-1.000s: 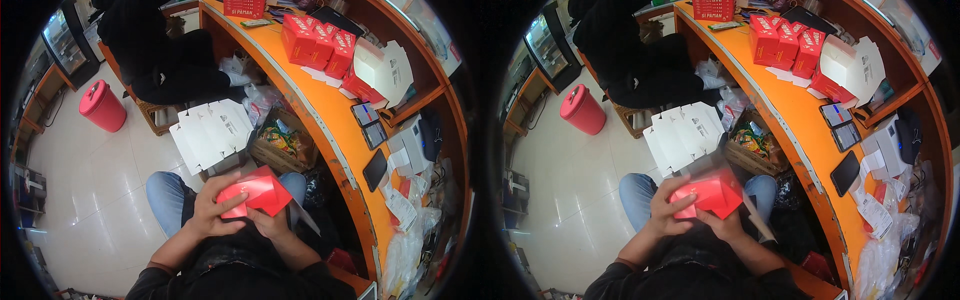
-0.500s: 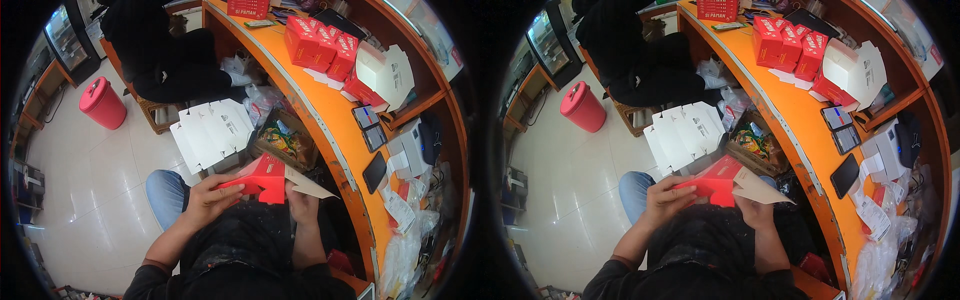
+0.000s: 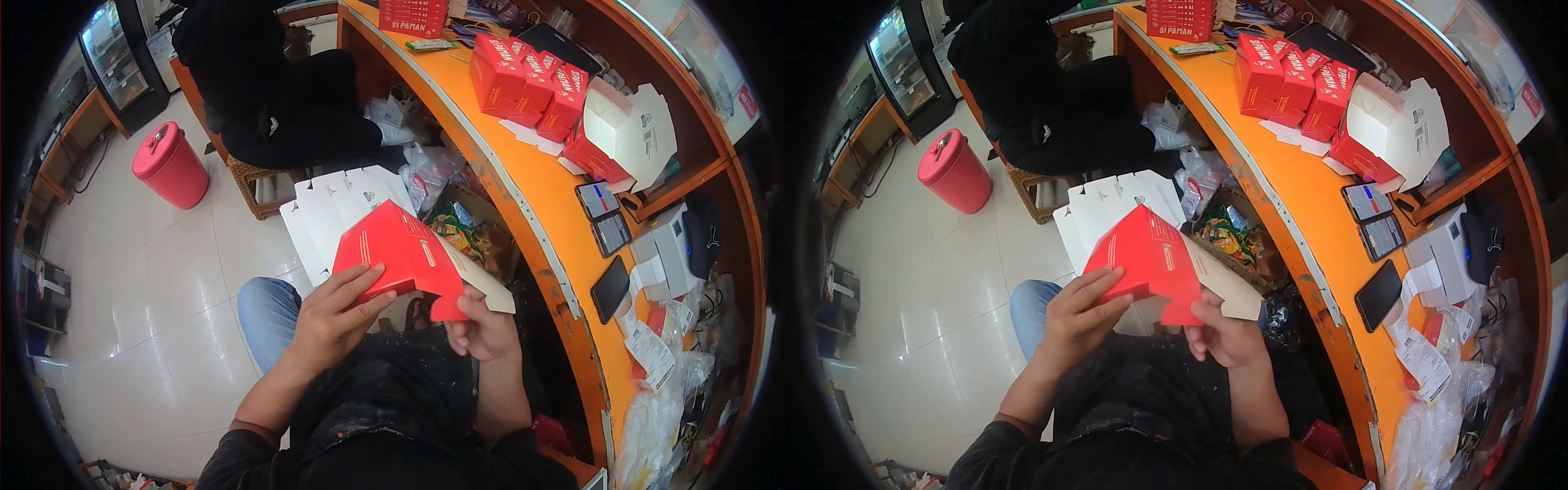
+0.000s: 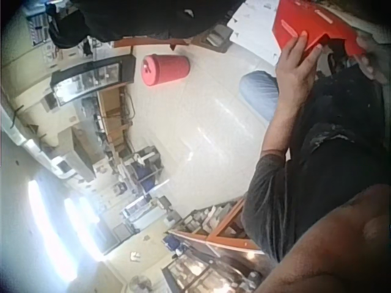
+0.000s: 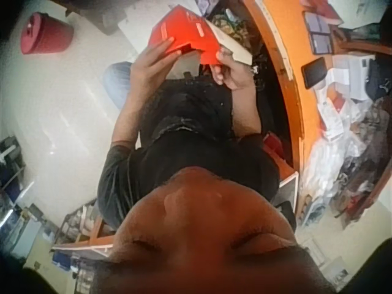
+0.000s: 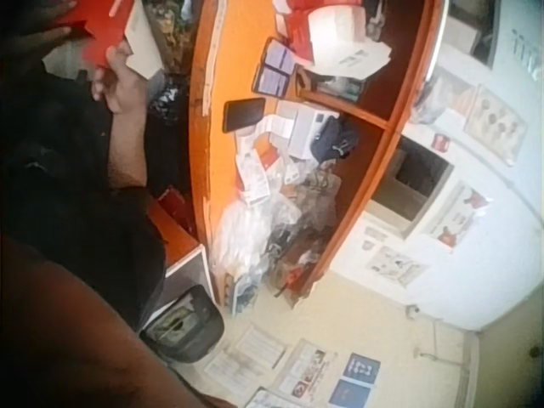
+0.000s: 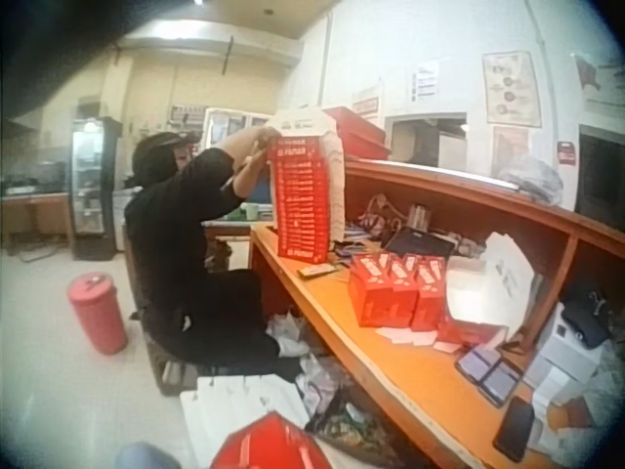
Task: The person assembles cardboard food boxes by hand. The person takes flat packaging sheets, folds them into a box shape, and stacks the completed boxes on a desk.
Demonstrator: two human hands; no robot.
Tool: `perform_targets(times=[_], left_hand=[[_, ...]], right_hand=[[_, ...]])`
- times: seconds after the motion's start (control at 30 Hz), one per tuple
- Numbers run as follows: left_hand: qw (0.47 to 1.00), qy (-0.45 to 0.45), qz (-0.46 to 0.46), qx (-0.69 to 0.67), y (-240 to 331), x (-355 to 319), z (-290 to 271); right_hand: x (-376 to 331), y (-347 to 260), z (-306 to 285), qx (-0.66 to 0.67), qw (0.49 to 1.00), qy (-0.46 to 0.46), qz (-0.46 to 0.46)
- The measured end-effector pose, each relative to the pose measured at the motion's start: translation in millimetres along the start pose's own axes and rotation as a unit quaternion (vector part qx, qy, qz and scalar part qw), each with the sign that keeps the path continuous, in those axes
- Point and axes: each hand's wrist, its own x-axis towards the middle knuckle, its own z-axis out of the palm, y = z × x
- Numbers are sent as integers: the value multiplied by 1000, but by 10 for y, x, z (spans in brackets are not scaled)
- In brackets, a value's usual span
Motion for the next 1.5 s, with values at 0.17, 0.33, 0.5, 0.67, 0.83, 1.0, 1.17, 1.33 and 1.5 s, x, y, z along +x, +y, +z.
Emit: perform_targets(times=[0.17,0.33,0.5,0.67,0.83,1.0,1.17,1.33,1.5], left_hand=[[967,42,-165,-190,107,-55,62],[953,134,-200,-183,224,-142,386],[899,167,-335,-229,-216,-45,525],[593,183,-447,-644,-1260,-76,580],[824,109,-556,32,-2595,-957,1413],[756,-15,-647,97,-2636,-1484,1962],[777,-52,-605,165,-2362,-1426,2153],[774,-14,-601,197,-2313,-1433,2120],[796,7,-534,287,-2479,-1448,2260]], right_hand=[[134,205,72,-621,733,73,-269],[259,524,13,-627,734,99,-243],[279,243,292,-687,684,36,-243],[440,-189,159,-881,350,18,-318],[1034,-1244,406,-822,192,178,-506],[1683,-2592,95,-845,82,304,-432],[1999,-2858,-82,-866,78,371,-327],[1673,-2334,339,-771,134,344,-518],[1111,-1530,681,-739,216,288,-570]])
